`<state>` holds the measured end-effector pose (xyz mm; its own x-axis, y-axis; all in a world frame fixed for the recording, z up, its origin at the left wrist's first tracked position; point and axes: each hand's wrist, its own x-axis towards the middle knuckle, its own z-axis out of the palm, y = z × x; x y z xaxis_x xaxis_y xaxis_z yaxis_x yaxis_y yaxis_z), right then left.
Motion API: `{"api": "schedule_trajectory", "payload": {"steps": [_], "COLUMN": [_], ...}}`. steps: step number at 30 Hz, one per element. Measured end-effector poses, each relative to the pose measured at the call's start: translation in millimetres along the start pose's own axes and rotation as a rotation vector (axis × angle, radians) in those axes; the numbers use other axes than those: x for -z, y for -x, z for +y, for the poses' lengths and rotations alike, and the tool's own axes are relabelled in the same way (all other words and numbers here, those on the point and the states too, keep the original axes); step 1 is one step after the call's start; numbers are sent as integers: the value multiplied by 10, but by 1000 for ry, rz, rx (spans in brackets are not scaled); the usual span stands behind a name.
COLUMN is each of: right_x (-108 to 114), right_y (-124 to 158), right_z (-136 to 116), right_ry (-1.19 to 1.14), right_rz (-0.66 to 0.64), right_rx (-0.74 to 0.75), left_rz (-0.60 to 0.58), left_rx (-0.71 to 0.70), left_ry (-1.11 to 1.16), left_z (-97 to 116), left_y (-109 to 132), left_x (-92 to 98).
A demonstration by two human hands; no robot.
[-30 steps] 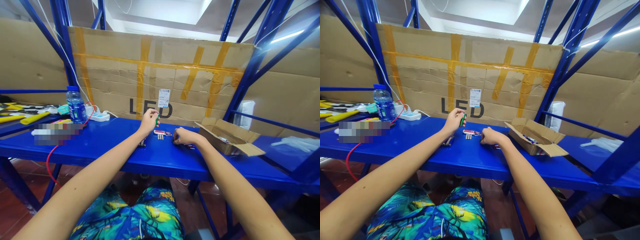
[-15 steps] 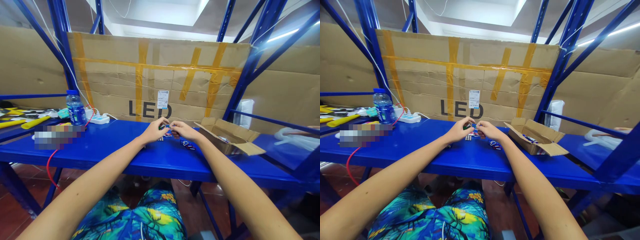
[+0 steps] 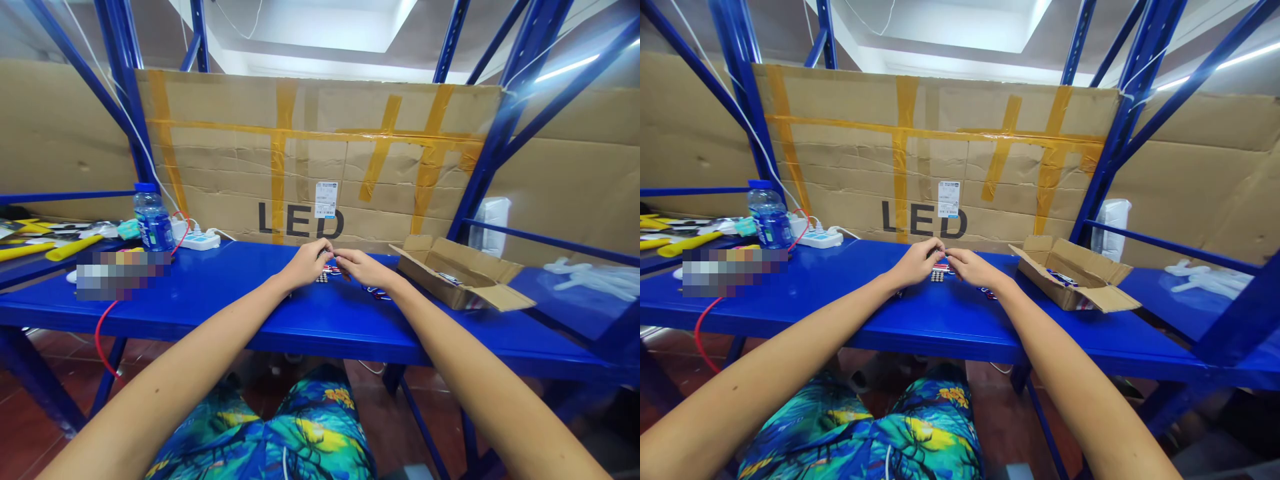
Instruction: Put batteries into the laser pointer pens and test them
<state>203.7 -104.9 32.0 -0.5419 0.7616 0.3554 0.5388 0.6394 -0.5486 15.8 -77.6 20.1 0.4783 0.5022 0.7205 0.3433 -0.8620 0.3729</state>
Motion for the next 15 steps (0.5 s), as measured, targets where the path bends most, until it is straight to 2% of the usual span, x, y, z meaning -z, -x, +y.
{"api": "schedule_trajectory", "payload": {"steps": [5, 10, 15], "right_x": [-81, -105, -128], "right_y": [-27, -114, -150], "right_z": [3, 139, 187], "right_ry": [139, 142, 206], "right_rz": [139, 282, 371], "right_rx": [39, 66, -25], "left_rz": [10, 6, -78], "left_rx": [7, 51, 61], "left_ry": [-1, 43, 37], "left_z": [-5, -5, -8], "left_y": [6, -5, 21], "left_x": [-13, -25, -42]}}
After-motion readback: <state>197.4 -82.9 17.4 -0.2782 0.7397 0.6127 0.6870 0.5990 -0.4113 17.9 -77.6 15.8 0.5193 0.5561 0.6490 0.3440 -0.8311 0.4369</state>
